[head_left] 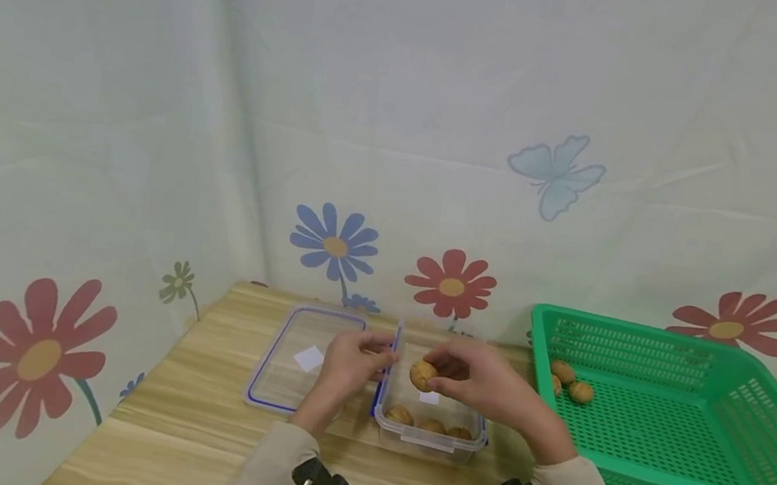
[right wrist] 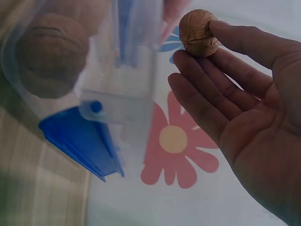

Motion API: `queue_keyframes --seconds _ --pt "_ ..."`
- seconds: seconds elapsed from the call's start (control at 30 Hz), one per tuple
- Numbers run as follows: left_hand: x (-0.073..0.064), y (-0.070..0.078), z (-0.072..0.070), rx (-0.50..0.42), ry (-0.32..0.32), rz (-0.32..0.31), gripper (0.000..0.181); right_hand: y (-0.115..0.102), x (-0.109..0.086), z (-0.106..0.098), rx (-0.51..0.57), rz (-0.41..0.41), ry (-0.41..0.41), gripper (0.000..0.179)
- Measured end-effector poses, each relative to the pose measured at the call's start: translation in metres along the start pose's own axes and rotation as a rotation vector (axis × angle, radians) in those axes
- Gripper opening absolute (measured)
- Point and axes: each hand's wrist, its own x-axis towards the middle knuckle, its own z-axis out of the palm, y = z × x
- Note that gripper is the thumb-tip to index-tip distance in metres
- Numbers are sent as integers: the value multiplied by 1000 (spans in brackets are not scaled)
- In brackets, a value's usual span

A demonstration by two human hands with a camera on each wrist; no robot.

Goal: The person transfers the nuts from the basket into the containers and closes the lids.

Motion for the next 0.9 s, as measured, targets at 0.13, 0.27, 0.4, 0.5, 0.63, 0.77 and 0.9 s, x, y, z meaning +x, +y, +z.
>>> queue_keyframes --seconds 0.13,0.27,0.4,0.5,0.63,0.77,0.9 --pt "0 0 -1 -5 1 2 31 5 6 11 -32 -9 -19 23" --pt "0 0 0 -10 2 0 30 8 9 21 -65 -21 -30 21" --pt "1 0 1 -8 2 -4 29 12 11 28 -84 -11 -38 20" --pt "0 1 1 -11 3 -13 28 13 12 32 -100 -5 -38 19" --pt "-1 1 1 -16 4 -16 29 15 14 38 -110 8 -44 18" --pt "-1 1 1 -16 1 -9 29 18 16 43 -119 33 -50 18" --pt "-1 2 1 -9 -1 0 31 20 17 47 -142 22 -48 17"
